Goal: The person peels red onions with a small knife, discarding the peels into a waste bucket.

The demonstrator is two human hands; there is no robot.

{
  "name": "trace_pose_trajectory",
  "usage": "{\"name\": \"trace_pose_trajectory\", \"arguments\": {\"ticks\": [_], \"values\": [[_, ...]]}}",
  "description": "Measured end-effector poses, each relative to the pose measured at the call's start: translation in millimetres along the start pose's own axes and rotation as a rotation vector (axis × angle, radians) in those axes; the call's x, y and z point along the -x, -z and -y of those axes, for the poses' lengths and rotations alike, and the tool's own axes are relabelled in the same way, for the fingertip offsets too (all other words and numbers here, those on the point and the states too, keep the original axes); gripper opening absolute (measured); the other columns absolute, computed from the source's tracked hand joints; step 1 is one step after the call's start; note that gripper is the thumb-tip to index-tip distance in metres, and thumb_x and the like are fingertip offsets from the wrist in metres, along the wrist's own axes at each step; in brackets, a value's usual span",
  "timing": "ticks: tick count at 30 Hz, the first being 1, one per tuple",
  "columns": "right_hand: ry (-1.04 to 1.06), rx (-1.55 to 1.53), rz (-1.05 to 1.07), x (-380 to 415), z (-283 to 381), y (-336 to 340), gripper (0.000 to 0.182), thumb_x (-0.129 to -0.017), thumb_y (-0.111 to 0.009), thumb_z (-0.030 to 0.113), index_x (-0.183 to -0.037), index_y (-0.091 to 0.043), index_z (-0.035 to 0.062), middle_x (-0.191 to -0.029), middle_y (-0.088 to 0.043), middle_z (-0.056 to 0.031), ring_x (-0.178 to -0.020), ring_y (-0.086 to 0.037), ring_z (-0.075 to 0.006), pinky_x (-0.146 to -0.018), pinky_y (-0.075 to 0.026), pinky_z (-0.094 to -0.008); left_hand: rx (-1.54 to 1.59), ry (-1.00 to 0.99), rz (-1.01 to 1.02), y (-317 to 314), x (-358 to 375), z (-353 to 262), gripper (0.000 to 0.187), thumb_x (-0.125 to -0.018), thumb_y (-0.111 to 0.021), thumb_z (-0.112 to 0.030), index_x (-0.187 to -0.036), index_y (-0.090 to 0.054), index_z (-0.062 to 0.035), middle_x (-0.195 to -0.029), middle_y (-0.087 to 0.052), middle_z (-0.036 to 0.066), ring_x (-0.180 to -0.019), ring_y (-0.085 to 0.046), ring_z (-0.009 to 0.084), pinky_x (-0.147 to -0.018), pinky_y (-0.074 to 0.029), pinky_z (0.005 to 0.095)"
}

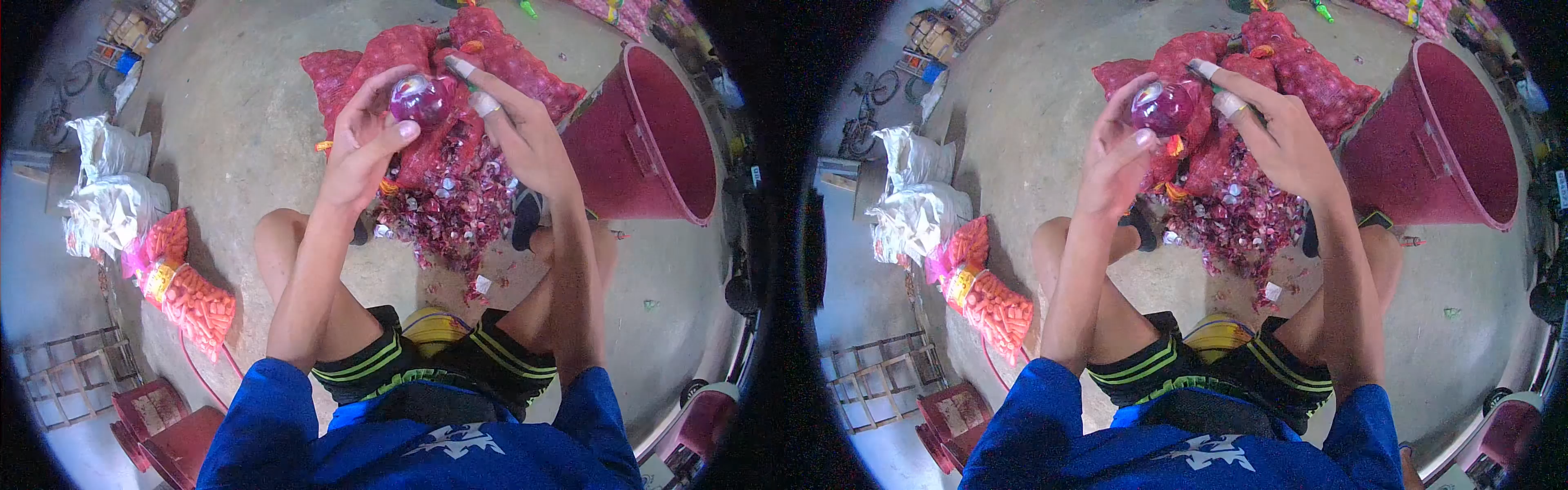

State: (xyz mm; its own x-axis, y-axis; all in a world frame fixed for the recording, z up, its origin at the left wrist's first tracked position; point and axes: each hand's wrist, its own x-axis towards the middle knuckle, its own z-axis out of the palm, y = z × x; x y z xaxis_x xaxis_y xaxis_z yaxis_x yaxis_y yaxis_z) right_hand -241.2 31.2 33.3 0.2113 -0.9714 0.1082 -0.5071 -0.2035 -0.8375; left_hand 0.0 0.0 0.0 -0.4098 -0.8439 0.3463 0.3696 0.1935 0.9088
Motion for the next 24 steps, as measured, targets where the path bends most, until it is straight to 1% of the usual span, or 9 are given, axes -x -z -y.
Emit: {"name": "trace_pose_trajectory", "arguments": {"ticks": [2,5,9,12,14,18,21,23,24], "values": [[0.151,-0.128,-0.155,-1.9,-8.6,-7.3,0.043,-0.110,-0.057,0.022,-0.152,-0.062,0.0138,-0.115,-0.077,-0.0112,-0.089,-0.063,-0.0120,-0.090,-0.053,-0.0296,0.387,0.120,-0.046,-2.9,0.0,-0.9,0.076,-0.094,-0.080,-0.012,-0.160,-0.044,-0.0032,-0.146,-0.062,0.011,-0.134,-0.062,0.0223,-0.114,-0.052,0.0388],[0.089,-0.126,-0.109,3.2,-7.4,-0.6,0.042,-0.111,-0.056,0.022,-0.152,-0.063,0.0133,-0.119,-0.077,-0.0115,-0.092,-0.062,-0.0117,-0.092,-0.052,-0.0307,0.625,0.175,-0.094,-15.8,1.4,4.9,0.073,-0.096,-0.078,-0.011,-0.160,-0.044,-0.0042,-0.145,-0.063,0.010,-0.131,-0.064,0.0199,-0.111,-0.054,0.0377],[0.025,-0.131,-0.042,2.3,-6.4,-1.5,0.042,-0.111,-0.056,0.023,-0.152,-0.063,0.0134,-0.122,-0.077,-0.0125,-0.096,-0.063,-0.0121,-0.095,-0.052,-0.0315,0.452,0.197,-0.175,-16.5,0.3,18.0,0.068,-0.100,-0.075,-0.014,-0.160,-0.045,-0.0073,-0.143,-0.064,0.008,-0.127,-0.065,0.0182,-0.109,-0.055,0.0370],[0.116,-0.128,-0.234,-7.0,-25.3,-4.5,0.041,-0.112,-0.056,0.021,-0.151,-0.063,0.0095,-0.121,-0.076,-0.0108,-0.101,-0.062,-0.0108,-0.098,-0.050,-0.0296,0.456,0.227,-0.143,-12.3,0.4,21.8,0.063,-0.103,-0.073,-0.018,-0.160,-0.046,-0.0102,-0.142,-0.065,0.007,-0.125,-0.066,0.0173,-0.109,-0.055,0.0376],[-0.101,-0.102,-0.303,-8.6,-27.6,2.3,0.041,-0.112,-0.056,0.018,-0.150,-0.062,0.0042,-0.122,-0.075,-0.0094,-0.106,-0.061,-0.0100,-0.101,-0.048,-0.0271,0.594,0.270,-0.124,-8.2,0.4,22.1,0.059,-0.104,-0.071,-0.018,-0.158,-0.048,-0.0110,-0.141,-0.066,0.005,-0.124,-0.067,0.0170,-0.109,-0.055,0.0379],[-0.038,-0.137,-0.311,-10.2,-38.2,5.3,0.045,-0.112,-0.056,0.018,-0.155,-0.057,0.0037,-0.123,-0.074,-0.0106,-0.110,-0.060,-0.0089,-0.102,-0.047,-0.0265,0.695,0.263,-0.116,-5.3,-0.4,18.2,0.058,-0.104,-0.071,-0.019,-0.157,-0.050,-0.0108,-0.140,-0.066,0.004,-0.123,-0.067,0.0164,-0.110,-0.054,0.0377],[-0.016,-0.266,-0.267,-1.6,-25.5,0.6,0.052,-0.110,-0.058,0.020,-0.160,-0.051,0.0074,-0.120,-0.077,-0.0121,-0.106,-0.061,-0.0085,-0.099,-0.050,-0.0283,0.604,0.223,-0.204,-8.6,-2.0,13.4,0.058,-0.104,-0.072,-0.019,-0.157,-0.050,-0.0107,-0.139,-0.067,0.003,-0.123,-0.066,0.0161,-0.111,-0.054,0.0378],[0.068,-0.200,-0.037,8.0,-0.2,8.1,0.059,-0.108,-0.061,0.021,-0.164,-0.046,0.0085,-0.109,-0.079,-0.0135,-0.101,-0.060,-0.0077,-0.096,-0.051,-0.0287,0.529,0.249,-0.246,-5.8,-2.0,14.6,0.060,-0.103,-0.074,-0.017,-0.157,-0.049,-0.0100,-0.136,-0.068,0.004,-0.123,-0.067,0.0158,-0.111,-0.053,0.0360],[0.193,-0.088,-0.031,9.8,3.5,8.2,0.062,-0.105,-0.064,0.020,-0.163,-0.047,0.0088,-0.099,-0.079,-0.0159,-0.091,-0.062,-0.0095,-0.090,-0.052,-0.0294,0.526,0.249,-0.247,-6.1,-2.5,14.2,0.060,-0.103,-0.074,-0.017,-0.157,-0.049,-0.0100,-0.136,-0.068,0.004,-0.123,-0.067,0.0158,-0.111,-0.053,0.0360]]}}
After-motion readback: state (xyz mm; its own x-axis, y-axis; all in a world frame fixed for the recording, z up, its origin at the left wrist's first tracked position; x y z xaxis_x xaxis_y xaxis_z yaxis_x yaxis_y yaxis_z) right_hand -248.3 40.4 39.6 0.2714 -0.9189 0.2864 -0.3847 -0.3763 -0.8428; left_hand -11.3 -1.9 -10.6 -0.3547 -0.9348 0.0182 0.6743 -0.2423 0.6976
